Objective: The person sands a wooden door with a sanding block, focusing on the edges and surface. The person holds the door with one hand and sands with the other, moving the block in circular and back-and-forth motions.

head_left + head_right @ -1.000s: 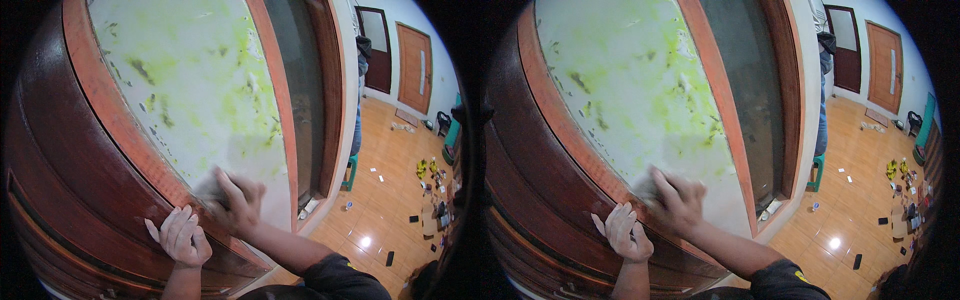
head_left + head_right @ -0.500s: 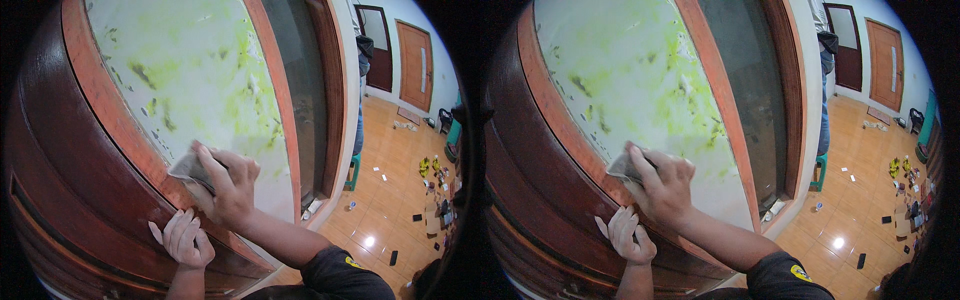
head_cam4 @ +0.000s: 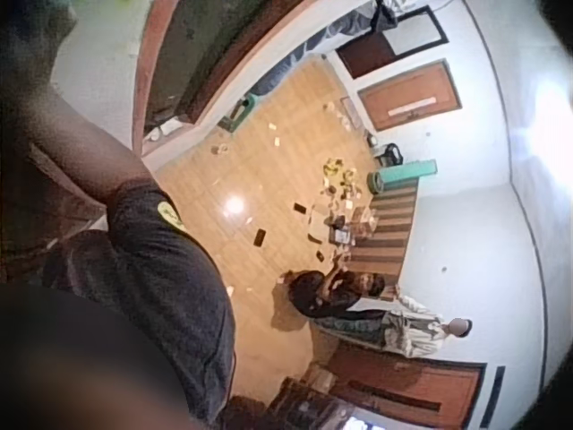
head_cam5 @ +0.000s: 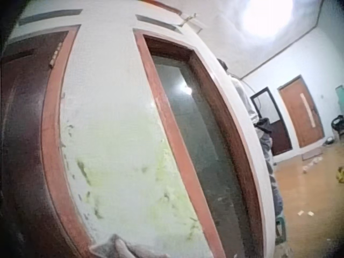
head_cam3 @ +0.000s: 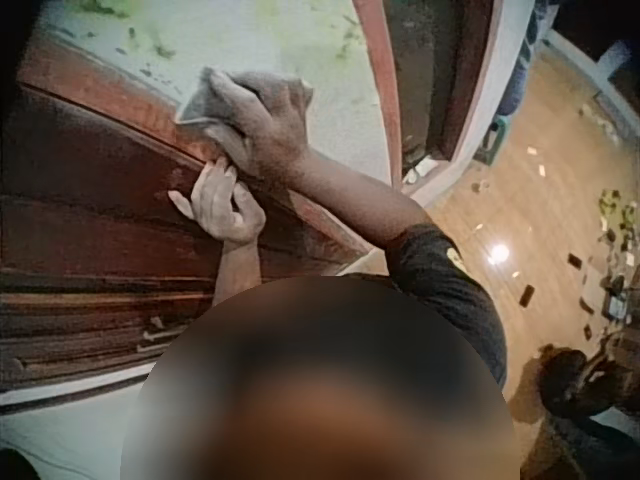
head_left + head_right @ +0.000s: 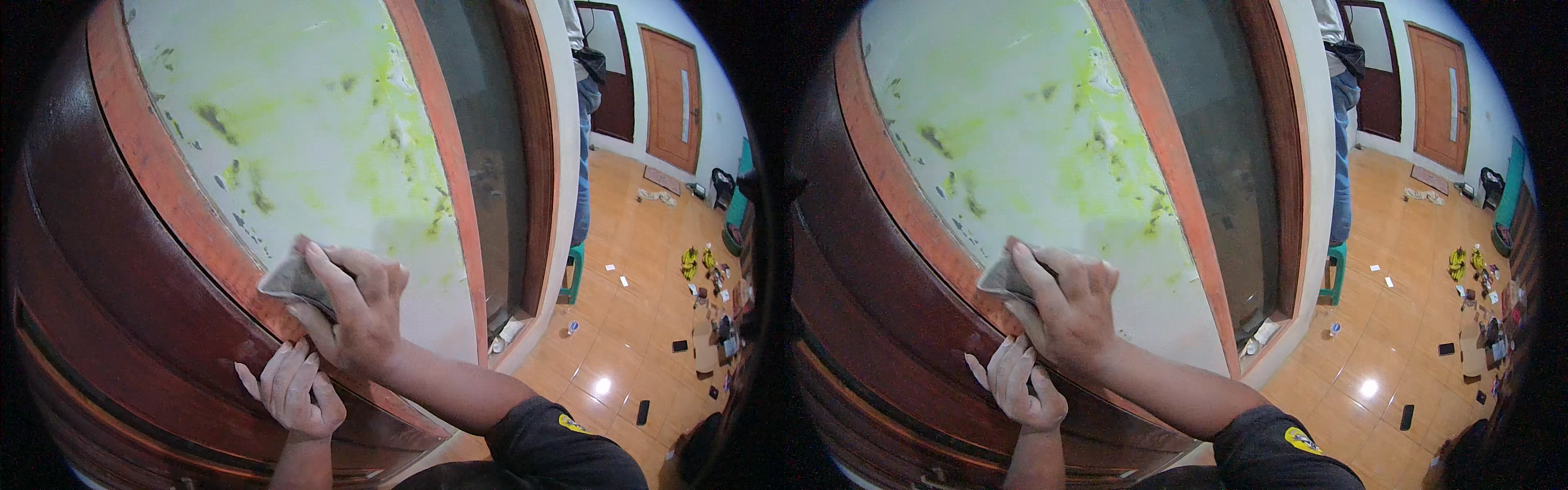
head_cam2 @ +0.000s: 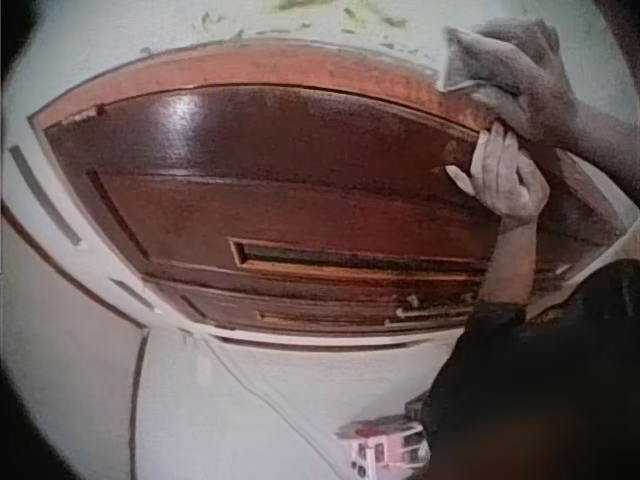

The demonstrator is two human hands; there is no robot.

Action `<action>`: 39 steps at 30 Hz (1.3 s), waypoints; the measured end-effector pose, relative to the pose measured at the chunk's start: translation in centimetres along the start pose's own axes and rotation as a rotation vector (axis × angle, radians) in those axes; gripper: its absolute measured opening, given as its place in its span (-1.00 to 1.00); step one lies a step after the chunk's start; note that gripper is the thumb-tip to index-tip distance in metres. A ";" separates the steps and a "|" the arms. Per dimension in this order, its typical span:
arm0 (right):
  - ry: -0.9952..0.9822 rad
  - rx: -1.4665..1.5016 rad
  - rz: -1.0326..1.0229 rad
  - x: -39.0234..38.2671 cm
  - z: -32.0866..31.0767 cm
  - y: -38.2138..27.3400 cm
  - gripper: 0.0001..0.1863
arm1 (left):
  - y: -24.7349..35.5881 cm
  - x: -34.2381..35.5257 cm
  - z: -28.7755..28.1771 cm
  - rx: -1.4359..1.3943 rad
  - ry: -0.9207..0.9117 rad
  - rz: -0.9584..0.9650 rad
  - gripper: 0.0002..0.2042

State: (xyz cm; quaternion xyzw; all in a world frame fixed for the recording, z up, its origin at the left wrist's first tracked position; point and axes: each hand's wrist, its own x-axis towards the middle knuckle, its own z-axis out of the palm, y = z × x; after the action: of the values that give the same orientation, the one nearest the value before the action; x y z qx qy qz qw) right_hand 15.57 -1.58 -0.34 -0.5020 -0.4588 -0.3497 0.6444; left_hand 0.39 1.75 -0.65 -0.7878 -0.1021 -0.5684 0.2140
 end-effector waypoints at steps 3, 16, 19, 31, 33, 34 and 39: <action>-0.044 -0.037 0.021 -1.0 -0.1 0.6 -0.20 | -0.1 0.0 -0.1 -0.011 -0.028 0.039 -0.83; -0.131 -0.073 0.041 -1.8 -0.6 1.3 -0.18 | -0.3 -0.8 0.6 -0.041 0.014 0.008 -0.84; 0.005 -0.039 -0.010 0.4 0.3 1.3 -0.19 | -0.3 -0.8 0.7 -0.034 0.011 0.000 -0.84; -0.073 -0.098 0.022 -7.3 -3.0 2.6 -0.25 | -0.3 -0.9 0.2 -0.056 -0.030 0.021 -0.84; -0.121 -0.074 0.024 -2.7 -1.1 1.6 -0.22 | -0.2 -0.9 0.4 -0.055 -0.006 0.024 -0.84; -0.153 -0.069 0.063 -0.9 -0.4 0.9 -0.22 | -0.1 -0.9 0.5 -0.051 0.001 0.022 -0.84; -0.057 -0.073 0.015 -0.2 -0.3 1.0 -0.18 | -0.2 -0.7 0.6 -0.052 0.040 0.004 -0.86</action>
State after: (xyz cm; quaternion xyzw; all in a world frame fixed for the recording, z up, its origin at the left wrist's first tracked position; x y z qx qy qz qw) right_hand 16.50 -1.58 -0.93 -0.5383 -0.4601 -0.3471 0.6149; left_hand 0.64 2.23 -1.42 -0.7819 -0.0813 -0.5860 0.1966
